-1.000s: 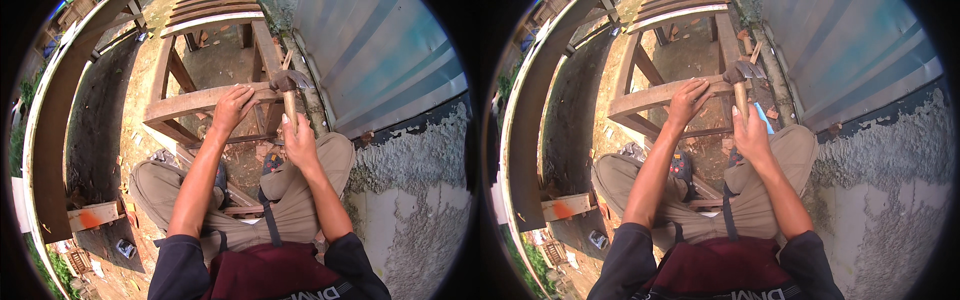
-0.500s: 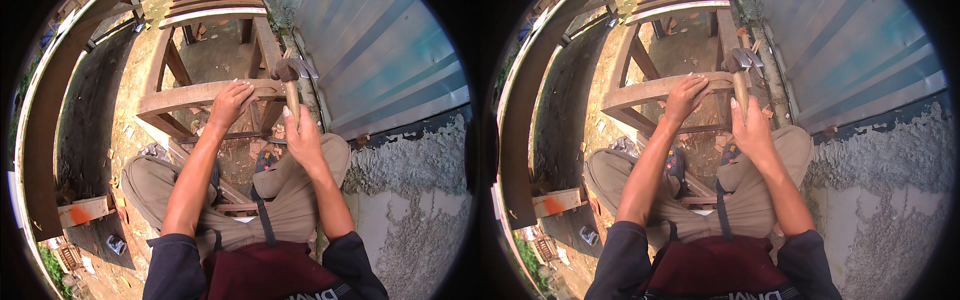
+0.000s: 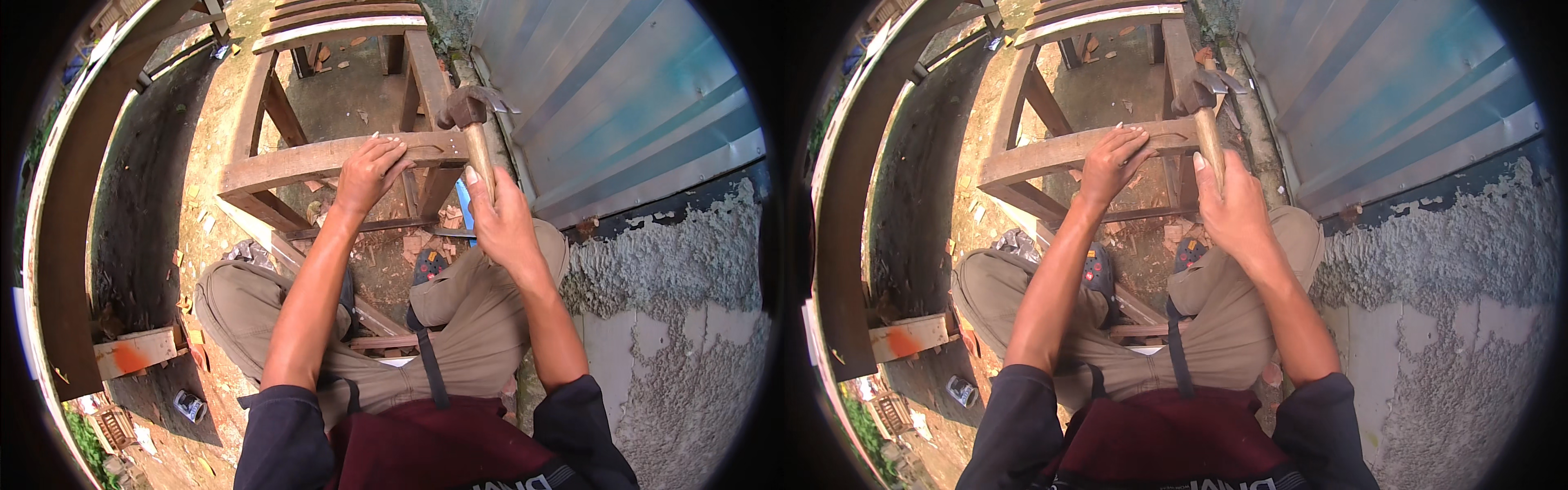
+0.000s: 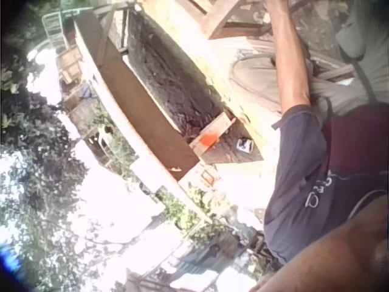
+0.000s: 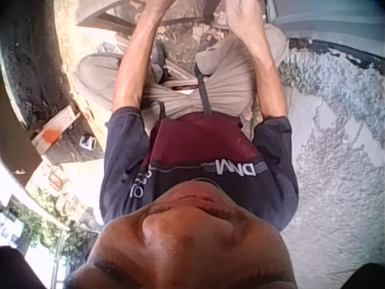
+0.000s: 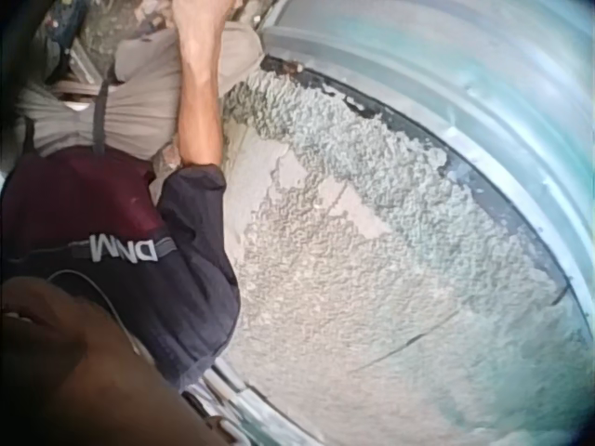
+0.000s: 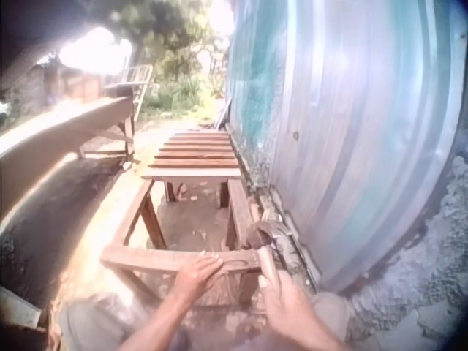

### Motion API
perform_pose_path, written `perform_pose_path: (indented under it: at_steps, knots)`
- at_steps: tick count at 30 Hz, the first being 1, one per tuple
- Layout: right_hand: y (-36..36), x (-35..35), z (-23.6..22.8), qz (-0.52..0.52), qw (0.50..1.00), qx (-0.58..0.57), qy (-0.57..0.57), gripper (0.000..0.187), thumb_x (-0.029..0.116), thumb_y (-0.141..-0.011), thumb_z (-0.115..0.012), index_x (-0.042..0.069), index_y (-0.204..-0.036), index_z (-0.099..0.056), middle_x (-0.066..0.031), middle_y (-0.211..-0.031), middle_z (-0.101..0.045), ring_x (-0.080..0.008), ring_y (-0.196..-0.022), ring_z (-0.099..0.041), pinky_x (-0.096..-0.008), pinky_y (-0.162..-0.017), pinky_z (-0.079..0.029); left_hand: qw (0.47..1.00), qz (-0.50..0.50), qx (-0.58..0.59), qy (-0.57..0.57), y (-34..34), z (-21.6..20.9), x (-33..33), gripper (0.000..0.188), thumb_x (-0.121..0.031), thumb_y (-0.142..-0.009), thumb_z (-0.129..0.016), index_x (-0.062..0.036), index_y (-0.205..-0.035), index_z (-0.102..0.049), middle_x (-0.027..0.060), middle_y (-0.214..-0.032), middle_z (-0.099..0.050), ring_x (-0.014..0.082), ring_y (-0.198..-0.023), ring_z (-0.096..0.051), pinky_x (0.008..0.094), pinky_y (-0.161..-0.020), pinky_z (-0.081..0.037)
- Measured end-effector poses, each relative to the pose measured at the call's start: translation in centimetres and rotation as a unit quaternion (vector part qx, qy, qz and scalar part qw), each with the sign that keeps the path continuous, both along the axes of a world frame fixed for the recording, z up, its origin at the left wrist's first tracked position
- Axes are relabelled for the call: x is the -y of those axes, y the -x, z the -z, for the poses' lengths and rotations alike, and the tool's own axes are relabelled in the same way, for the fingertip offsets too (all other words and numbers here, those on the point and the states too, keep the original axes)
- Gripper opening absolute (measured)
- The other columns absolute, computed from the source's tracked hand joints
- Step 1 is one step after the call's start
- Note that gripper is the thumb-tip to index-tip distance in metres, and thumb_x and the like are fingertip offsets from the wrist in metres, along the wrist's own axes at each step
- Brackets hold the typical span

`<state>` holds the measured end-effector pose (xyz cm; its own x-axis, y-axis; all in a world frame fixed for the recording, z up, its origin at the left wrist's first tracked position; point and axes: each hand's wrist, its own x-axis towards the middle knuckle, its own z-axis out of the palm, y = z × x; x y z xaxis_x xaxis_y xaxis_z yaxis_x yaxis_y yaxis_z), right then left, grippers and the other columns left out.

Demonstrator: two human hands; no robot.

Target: The person hammers nails into a wooden frame using a hammer. They repeatedly pick up nails and drive them into the wood, occasionally adjusting the frame's position.

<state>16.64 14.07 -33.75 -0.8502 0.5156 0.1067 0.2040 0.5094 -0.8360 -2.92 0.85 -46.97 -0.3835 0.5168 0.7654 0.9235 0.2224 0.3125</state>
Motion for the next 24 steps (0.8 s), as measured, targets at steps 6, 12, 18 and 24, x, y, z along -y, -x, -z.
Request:
perform_pose_path:
  at_steps: [6, 12, 18, 24]
  knots:
    - [0.0, -1.0, 3.4, -0.021, 0.999, 0.013, -0.042, 0.04, 0.034, -0.107, -0.053, -0.005, -0.102, -0.056, -0.0305, -0.078, -0.064, -0.0477, -0.077, -0.066, -0.0517, -0.071, -0.049, 1.0, 0.007, 0.005, -0.003, -0.3, -0.2, -0.5, 0.025, -0.019, -0.082, -0.084, -0.0051, -0.102, -0.078, 0.0098, -0.106, -0.077, 0.0278, -0.102, -0.073, 0.0413, -0.098, -0.057]
    - [-0.2, -0.6, 1.1, -0.032, 0.998, 0.017, -0.055, 0.042, 0.038, -0.107, -0.054, -0.003, -0.102, -0.058, -0.0159, -0.07, -0.057, -0.0254, -0.064, -0.055, -0.0418, -0.063, -0.046, 1.0, 0.005, 0.017, -0.008, -0.5, 0.1, 0.0, 0.024, -0.018, -0.081, -0.084, -0.0059, -0.101, -0.078, 0.0098, -0.105, -0.077, 0.0287, -0.1, -0.072, 0.0412, -0.096, -0.057]
    - [-0.3, -1.2, 2.2, 0.017, 0.999, -0.032, 0.007, 0.038, 0.034, -0.107, -0.056, -0.003, -0.104, -0.059, -0.0161, -0.069, -0.062, -0.0281, -0.063, -0.063, -0.0431, -0.063, -0.048, 0.998, 0.021, 0.05, -0.014, -0.3, -0.4, -0.5, 0.024, -0.014, -0.08, -0.085, -0.0053, -0.101, -0.079, 0.0106, -0.105, -0.077, 0.0293, -0.1, -0.073, 0.0431, -0.1, -0.056]
    - [-2.4, 0.5, 10.5, 0.06, 0.949, -0.108, 0.29, 0.027, 0.031, -0.111, -0.051, 0.005, -0.105, -0.053, 0.003, -0.066, -0.05, -0.0044, -0.048, -0.043, -0.0257, -0.043, -0.036, 0.985, 0.06, 0.158, -0.032, -0.5, -0.4, -0.5, 0.016, -0.01, -0.082, -0.083, -0.0044, -0.097, -0.08, 0.0095, -0.103, -0.078, 0.0277, -0.098, -0.074, 0.0385, -0.094, -0.056]
